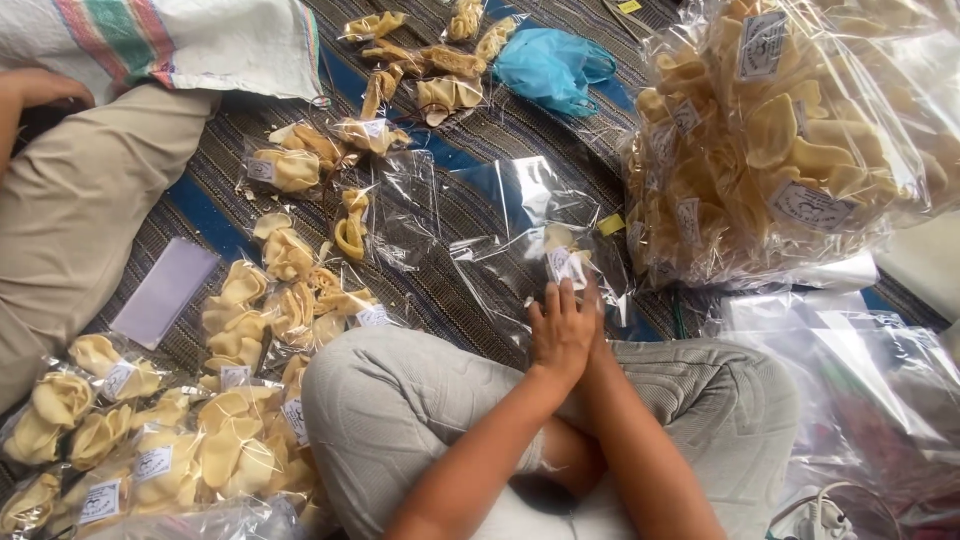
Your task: Packaging individual crispy food items into small plastic bags while sitting on the floor.
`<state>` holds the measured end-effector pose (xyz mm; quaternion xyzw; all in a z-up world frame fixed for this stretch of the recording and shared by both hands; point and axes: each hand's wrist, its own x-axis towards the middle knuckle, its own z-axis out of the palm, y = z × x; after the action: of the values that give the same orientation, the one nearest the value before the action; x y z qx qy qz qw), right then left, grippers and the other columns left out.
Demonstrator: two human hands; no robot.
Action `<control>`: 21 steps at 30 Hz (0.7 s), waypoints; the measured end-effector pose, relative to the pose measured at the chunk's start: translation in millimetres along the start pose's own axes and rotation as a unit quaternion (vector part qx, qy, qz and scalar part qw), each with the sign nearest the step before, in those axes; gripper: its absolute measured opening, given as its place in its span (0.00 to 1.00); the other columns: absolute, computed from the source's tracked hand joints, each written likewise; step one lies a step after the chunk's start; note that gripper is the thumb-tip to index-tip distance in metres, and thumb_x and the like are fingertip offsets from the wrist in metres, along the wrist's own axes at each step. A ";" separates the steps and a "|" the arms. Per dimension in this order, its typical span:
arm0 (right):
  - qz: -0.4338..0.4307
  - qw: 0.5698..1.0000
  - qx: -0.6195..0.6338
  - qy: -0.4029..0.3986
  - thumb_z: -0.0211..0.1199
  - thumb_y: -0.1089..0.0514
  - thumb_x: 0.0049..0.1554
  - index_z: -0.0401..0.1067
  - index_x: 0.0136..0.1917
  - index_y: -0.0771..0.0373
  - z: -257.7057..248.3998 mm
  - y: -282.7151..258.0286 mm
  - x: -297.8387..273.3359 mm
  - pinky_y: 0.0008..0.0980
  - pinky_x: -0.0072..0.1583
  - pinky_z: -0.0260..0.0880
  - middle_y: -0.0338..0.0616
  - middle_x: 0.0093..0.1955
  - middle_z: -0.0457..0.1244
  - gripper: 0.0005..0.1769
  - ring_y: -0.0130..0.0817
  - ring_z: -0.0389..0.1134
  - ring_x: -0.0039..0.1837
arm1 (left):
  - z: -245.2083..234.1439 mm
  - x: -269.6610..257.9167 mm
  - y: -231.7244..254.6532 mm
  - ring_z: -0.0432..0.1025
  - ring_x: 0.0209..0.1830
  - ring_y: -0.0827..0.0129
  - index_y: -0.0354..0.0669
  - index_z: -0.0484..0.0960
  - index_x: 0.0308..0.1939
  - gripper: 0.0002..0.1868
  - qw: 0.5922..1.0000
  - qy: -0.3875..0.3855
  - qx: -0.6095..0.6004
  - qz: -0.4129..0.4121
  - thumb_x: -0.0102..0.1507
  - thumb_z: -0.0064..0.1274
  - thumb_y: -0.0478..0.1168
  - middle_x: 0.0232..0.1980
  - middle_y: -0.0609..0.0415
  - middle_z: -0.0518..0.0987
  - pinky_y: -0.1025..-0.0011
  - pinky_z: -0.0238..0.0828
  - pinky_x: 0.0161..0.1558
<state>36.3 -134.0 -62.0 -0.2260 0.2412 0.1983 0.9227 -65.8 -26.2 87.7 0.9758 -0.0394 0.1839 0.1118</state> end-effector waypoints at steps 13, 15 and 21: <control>-0.021 1.000 -0.008 0.009 0.75 0.47 0.53 0.77 0.51 0.55 -30.7 18.8 56.6 0.59 0.59 0.74 0.46 0.52 0.72 0.17 0.43 0.74 0.51 | 1.0 -12.6 5.8 0.71 0.42 0.45 0.48 0.84 0.35 0.08 0.979 -0.153 -0.131 0.032 0.57 0.50 0.40 0.37 0.43 0.75 0.52 0.65 0.34; -0.024 1.000 -0.009 0.011 0.76 0.47 0.53 0.77 0.51 0.55 -49.8 17.4 57.4 0.60 0.60 0.74 0.46 0.53 0.72 0.17 0.43 0.74 0.52 | -14.1 -10.1 4.7 0.73 0.40 0.46 0.50 0.86 0.37 0.09 0.972 -0.187 -0.137 0.041 0.58 0.50 0.40 0.36 0.44 0.76 0.52 0.66 0.34; -0.185 0.923 -0.324 0.088 0.79 0.63 0.45 0.73 0.58 0.52 44.6 24.6 0.0 0.50 0.55 0.73 0.44 0.52 0.71 0.29 0.43 0.72 0.50 | -8.3 -2.7 -5.8 0.75 0.45 0.47 0.52 0.85 0.40 0.10 0.957 -0.231 -0.162 0.063 0.61 0.49 0.44 0.40 0.46 0.77 0.50 0.69 0.41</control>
<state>40.5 -91.0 -35.0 -0.5700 0.1975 0.0707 0.7944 -70.5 -18.5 93.0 0.9560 -0.1549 -0.0488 0.2444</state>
